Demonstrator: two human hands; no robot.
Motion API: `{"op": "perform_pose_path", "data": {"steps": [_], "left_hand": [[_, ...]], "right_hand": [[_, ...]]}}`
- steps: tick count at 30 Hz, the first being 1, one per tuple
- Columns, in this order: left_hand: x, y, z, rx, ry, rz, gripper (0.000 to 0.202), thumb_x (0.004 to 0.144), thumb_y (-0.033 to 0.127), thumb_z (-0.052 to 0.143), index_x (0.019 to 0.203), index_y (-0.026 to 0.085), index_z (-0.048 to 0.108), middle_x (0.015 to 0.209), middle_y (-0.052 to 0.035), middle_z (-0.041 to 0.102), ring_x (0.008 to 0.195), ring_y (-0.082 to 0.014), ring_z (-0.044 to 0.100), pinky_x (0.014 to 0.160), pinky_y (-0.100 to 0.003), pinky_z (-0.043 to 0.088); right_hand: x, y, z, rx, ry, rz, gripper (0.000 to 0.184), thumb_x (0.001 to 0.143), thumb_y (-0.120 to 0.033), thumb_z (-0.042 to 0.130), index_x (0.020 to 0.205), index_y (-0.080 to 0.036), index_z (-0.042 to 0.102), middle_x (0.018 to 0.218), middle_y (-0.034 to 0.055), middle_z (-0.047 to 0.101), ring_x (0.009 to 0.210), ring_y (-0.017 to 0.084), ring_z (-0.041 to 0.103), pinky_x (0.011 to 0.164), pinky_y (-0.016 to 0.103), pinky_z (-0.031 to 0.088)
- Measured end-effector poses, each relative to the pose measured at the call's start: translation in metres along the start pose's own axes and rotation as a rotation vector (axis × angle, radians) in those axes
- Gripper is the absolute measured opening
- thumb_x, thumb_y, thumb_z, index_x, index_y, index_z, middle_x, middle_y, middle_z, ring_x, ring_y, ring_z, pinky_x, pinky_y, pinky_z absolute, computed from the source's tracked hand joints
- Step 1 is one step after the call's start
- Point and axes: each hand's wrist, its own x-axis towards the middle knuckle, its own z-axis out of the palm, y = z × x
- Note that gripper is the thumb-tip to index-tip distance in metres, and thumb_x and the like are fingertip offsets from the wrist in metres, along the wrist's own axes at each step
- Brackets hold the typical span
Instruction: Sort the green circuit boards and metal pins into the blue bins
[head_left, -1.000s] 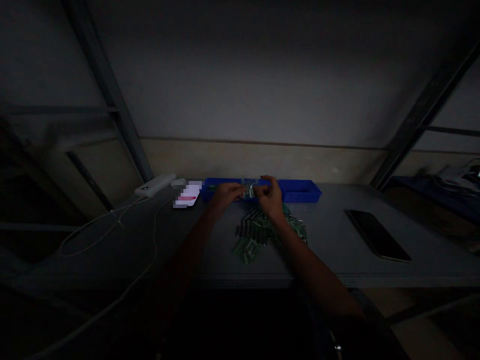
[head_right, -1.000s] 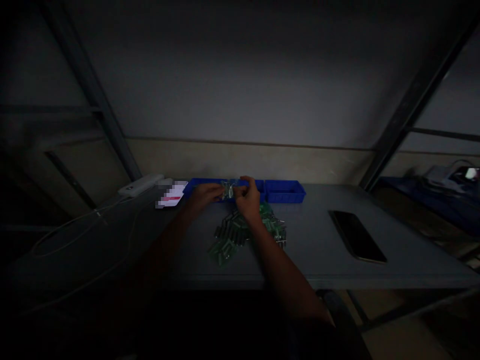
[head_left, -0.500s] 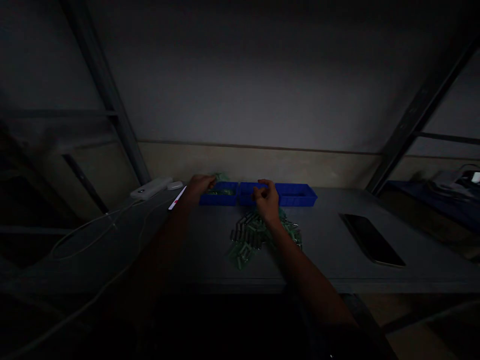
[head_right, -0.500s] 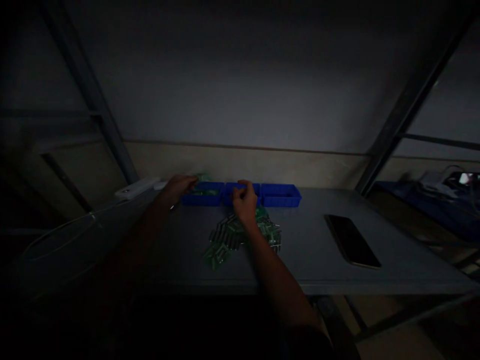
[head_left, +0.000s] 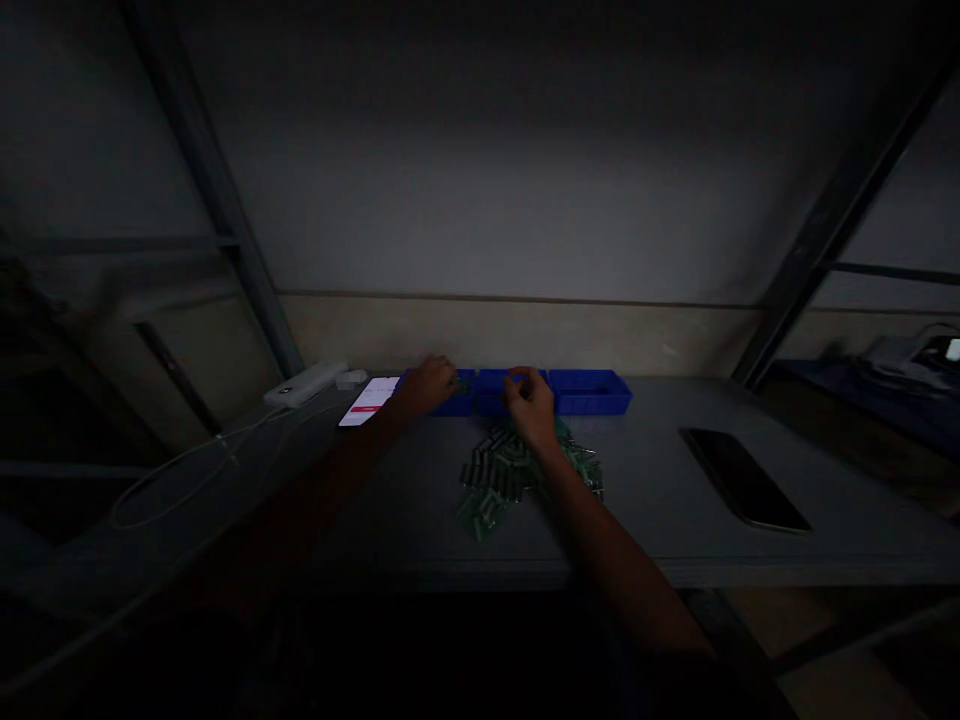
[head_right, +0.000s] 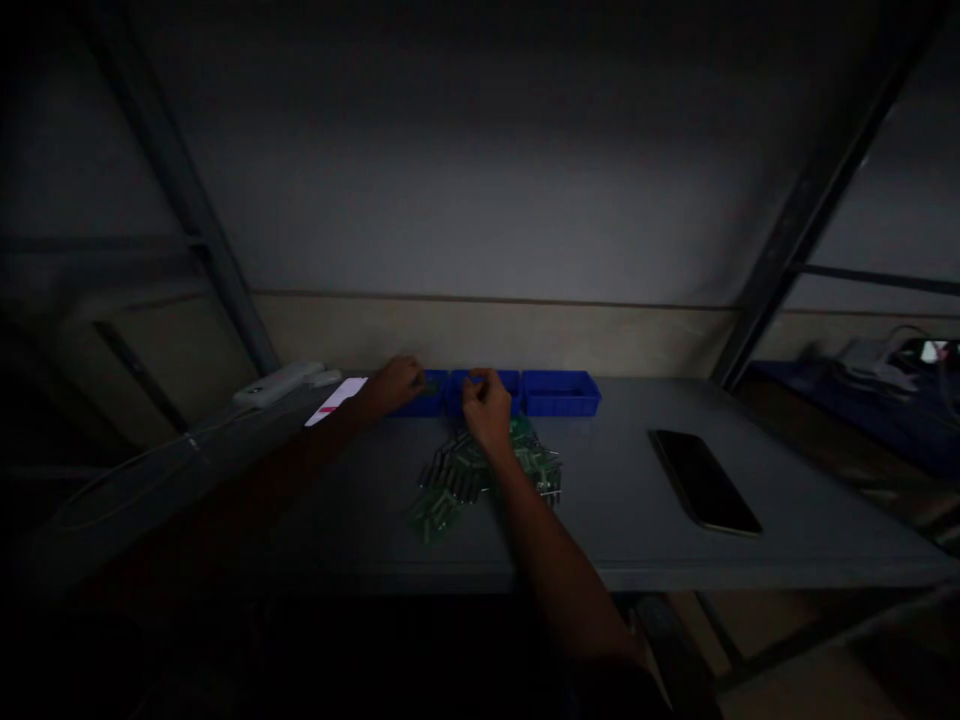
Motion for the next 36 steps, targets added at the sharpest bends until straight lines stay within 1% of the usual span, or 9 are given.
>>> {"op": "perform_pose_path", "data": {"steps": [2,5,10,13,19,23,27,33,36], "left_hand": [[0.0,-0.003,0.008,-0.056,-0.05,0.041,0.018,0.078,0.022,0.053,0.091,0.016,0.063,0.101,-0.0102,0.065,0.1,-0.0214,0.057,0.087,-0.03,0.042],[0.003,-0.015,0.012,-0.135,-0.074,0.015,0.023,0.079,0.023,0.052,0.099,0.018,0.061,0.099,-0.0073,0.067,0.092,-0.0203,0.061,0.081,-0.029,0.045],[0.006,-0.033,0.002,-0.105,0.129,-0.115,0.027,0.081,0.025,0.048,0.104,0.017,0.06,0.1,-0.0089,0.068,0.09,-0.021,0.062,0.08,-0.029,0.044],[0.003,-0.035,-0.002,-0.03,0.162,-0.106,0.025,0.082,0.024,0.047,0.102,0.017,0.06,0.101,-0.0096,0.067,0.093,-0.0214,0.061,0.081,-0.029,0.043],[-0.005,-0.03,0.01,0.131,0.073,-0.11,0.028,0.086,0.031,0.043,0.102,0.017,0.061,0.096,-0.0122,0.066,0.093,-0.0257,0.06,0.081,-0.035,0.041],[-0.002,-0.038,0.024,-0.038,-0.005,-0.162,0.026,0.083,0.037,0.048,0.097,0.018,0.06,0.094,-0.0097,0.067,0.088,-0.0228,0.061,0.075,-0.031,0.043],[0.004,-0.048,0.027,-0.251,-0.123,-0.132,0.027,0.077,0.041,0.054,0.093,0.02,0.059,0.093,-0.0063,0.068,0.085,-0.0199,0.062,0.072,-0.027,0.044],[0.01,-0.045,0.021,-0.25,-0.241,-0.233,0.037,0.076,0.05,0.05,0.099,0.023,0.062,0.103,-0.0065,0.067,0.093,-0.0219,0.061,0.078,-0.028,0.044],[0.01,-0.043,0.02,-0.299,-0.213,-0.302,0.038,0.08,0.051,0.043,0.093,0.023,0.067,0.102,-0.0063,0.069,0.096,-0.0227,0.061,0.082,-0.03,0.044]], "right_hand": [[0.0,0.0,0.0,-0.012,-0.011,0.011,0.022,0.076,-0.037,0.05,0.087,-0.019,0.055,0.054,-0.0059,0.052,0.051,0.012,0.051,0.053,0.023,0.038],[0.0,-0.001,0.0,-0.013,-0.021,0.018,0.023,0.077,-0.039,0.05,0.085,-0.019,0.056,0.055,-0.0052,0.053,0.053,0.013,0.053,0.054,0.023,0.039],[0.0,-0.003,-0.001,-0.053,-0.046,0.024,0.023,0.077,-0.039,0.048,0.08,-0.018,0.057,0.056,-0.0035,0.054,0.053,0.014,0.052,0.053,0.024,0.038],[-0.001,-0.004,-0.001,-0.085,-0.063,0.012,0.022,0.077,-0.038,0.047,0.078,-0.018,0.058,0.054,-0.0038,0.053,0.052,0.013,0.051,0.052,0.023,0.037],[-0.002,-0.005,-0.002,-0.132,-0.079,0.011,0.022,0.078,-0.038,0.047,0.075,-0.018,0.057,0.054,-0.0042,0.052,0.051,0.012,0.049,0.052,0.022,0.036],[-0.001,-0.005,-0.003,-0.162,-0.077,0.015,0.023,0.079,-0.038,0.046,0.076,-0.018,0.058,0.056,-0.0031,0.054,0.055,0.012,0.051,0.054,0.022,0.037],[0.001,-0.002,-0.003,-0.142,-0.078,0.014,0.023,0.079,-0.038,0.046,0.075,-0.019,0.058,0.057,-0.0027,0.055,0.055,0.013,0.053,0.054,0.023,0.038],[0.012,0.003,-0.015,-0.167,-0.093,0.033,0.025,0.08,-0.039,0.045,0.079,-0.018,0.059,0.061,-0.0014,0.058,0.059,0.014,0.056,0.057,0.023,0.041],[0.018,0.006,-0.027,-0.33,-0.136,0.02,0.025,0.082,-0.036,0.045,0.08,-0.017,0.061,0.064,0.0008,0.061,0.061,0.013,0.057,0.059,0.023,0.041]]}}
